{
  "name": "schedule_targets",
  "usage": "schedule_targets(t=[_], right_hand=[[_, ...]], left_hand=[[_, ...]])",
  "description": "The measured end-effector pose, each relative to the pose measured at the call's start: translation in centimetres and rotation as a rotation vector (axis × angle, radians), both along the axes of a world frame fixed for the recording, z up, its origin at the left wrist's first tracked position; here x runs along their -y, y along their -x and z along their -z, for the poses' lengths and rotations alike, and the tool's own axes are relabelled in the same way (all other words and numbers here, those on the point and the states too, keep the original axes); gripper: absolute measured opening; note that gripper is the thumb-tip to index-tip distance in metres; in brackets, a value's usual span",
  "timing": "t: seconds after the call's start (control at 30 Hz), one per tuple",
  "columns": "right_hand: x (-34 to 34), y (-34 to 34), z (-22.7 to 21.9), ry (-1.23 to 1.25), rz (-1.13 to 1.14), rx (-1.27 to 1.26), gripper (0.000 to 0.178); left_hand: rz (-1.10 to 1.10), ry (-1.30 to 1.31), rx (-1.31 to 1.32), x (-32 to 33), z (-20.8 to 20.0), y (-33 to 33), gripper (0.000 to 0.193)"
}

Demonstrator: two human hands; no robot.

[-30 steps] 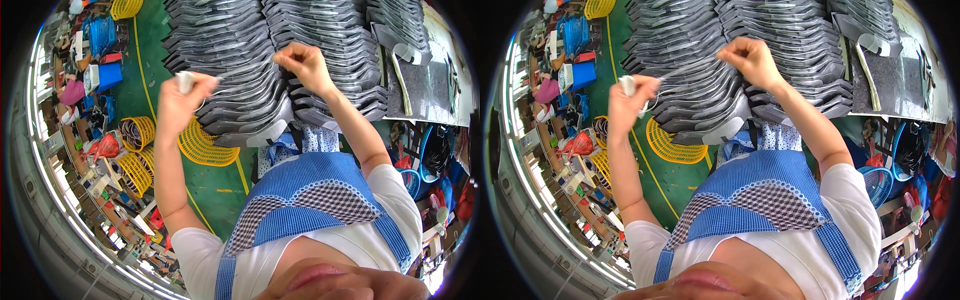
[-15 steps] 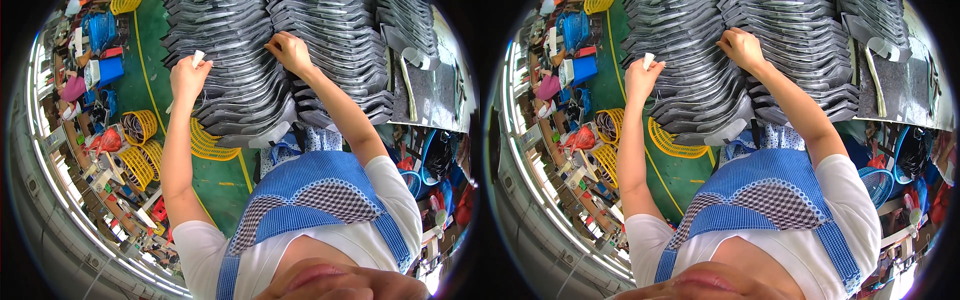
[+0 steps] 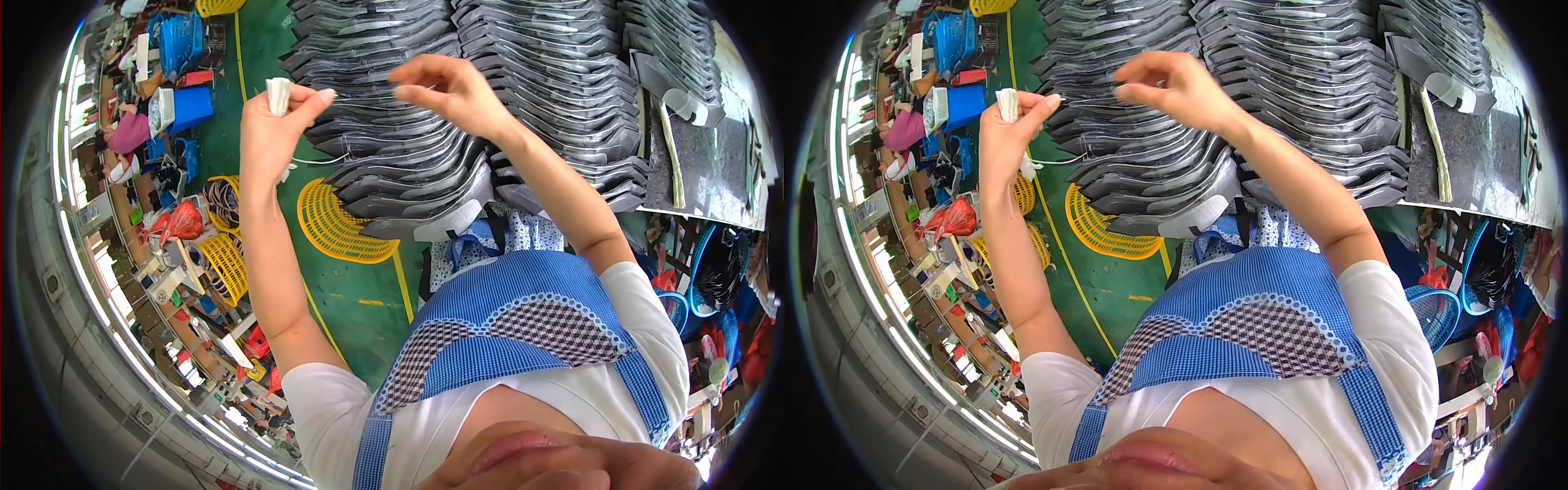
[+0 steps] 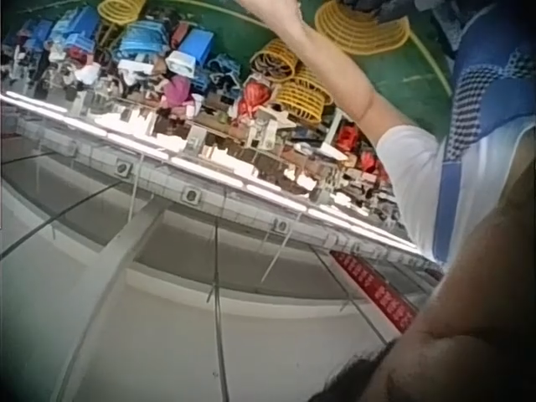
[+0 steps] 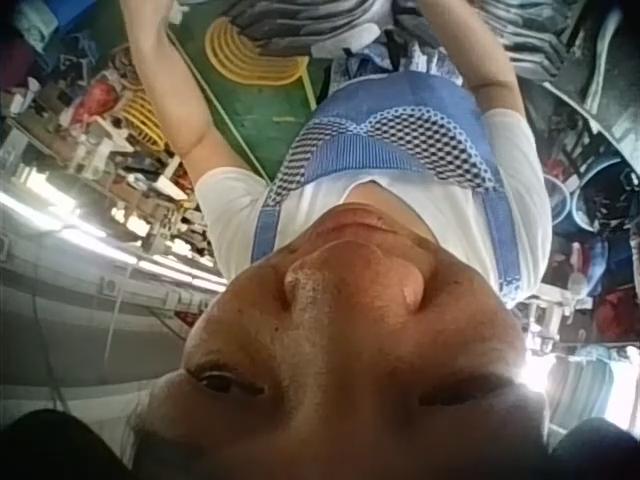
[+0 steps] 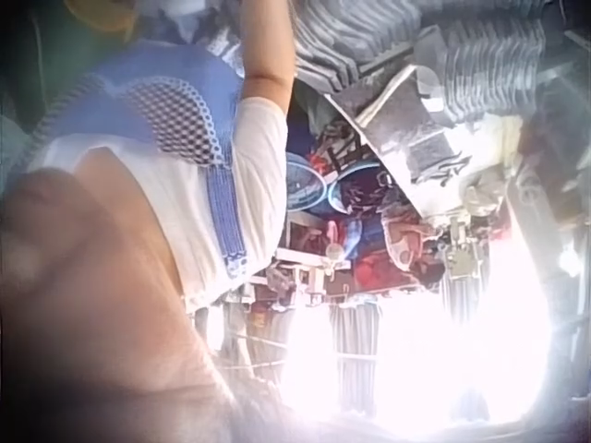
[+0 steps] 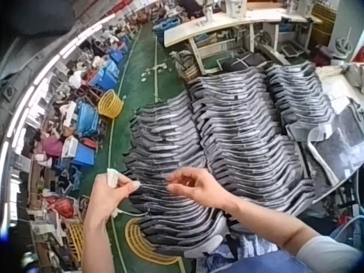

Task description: The worker is assembling shoe upper components by attaching white strips to them in a factory setting.

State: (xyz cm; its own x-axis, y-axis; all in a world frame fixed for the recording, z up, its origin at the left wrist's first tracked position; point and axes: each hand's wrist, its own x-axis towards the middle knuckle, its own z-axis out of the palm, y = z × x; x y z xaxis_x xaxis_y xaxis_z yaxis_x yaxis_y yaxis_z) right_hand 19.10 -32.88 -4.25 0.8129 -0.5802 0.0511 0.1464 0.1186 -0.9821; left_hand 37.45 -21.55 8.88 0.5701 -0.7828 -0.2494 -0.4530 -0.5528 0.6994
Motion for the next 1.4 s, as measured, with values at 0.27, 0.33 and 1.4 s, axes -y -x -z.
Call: schedule_targets(t=[0.27,0.33,1.4], right_hand=[[-3.6,0.0,-1.2,-0.451,-0.290,0.123,0.012],[-4.2,1.2,0.1,-0.475,-0.325,0.138,0.007],[1.0,-2.7,3.2,0.543,0.110,-0.205,0.010]], left_hand=[[0.168,-0.102,-0.300,-1.8,1.5,2.4,0.014],[0.219,-0.174,-0.324,-2.2,1.9,2.9,0.013],[0.062,-0.032,0.298,-4.0,7.0,-6.4,0.018]])
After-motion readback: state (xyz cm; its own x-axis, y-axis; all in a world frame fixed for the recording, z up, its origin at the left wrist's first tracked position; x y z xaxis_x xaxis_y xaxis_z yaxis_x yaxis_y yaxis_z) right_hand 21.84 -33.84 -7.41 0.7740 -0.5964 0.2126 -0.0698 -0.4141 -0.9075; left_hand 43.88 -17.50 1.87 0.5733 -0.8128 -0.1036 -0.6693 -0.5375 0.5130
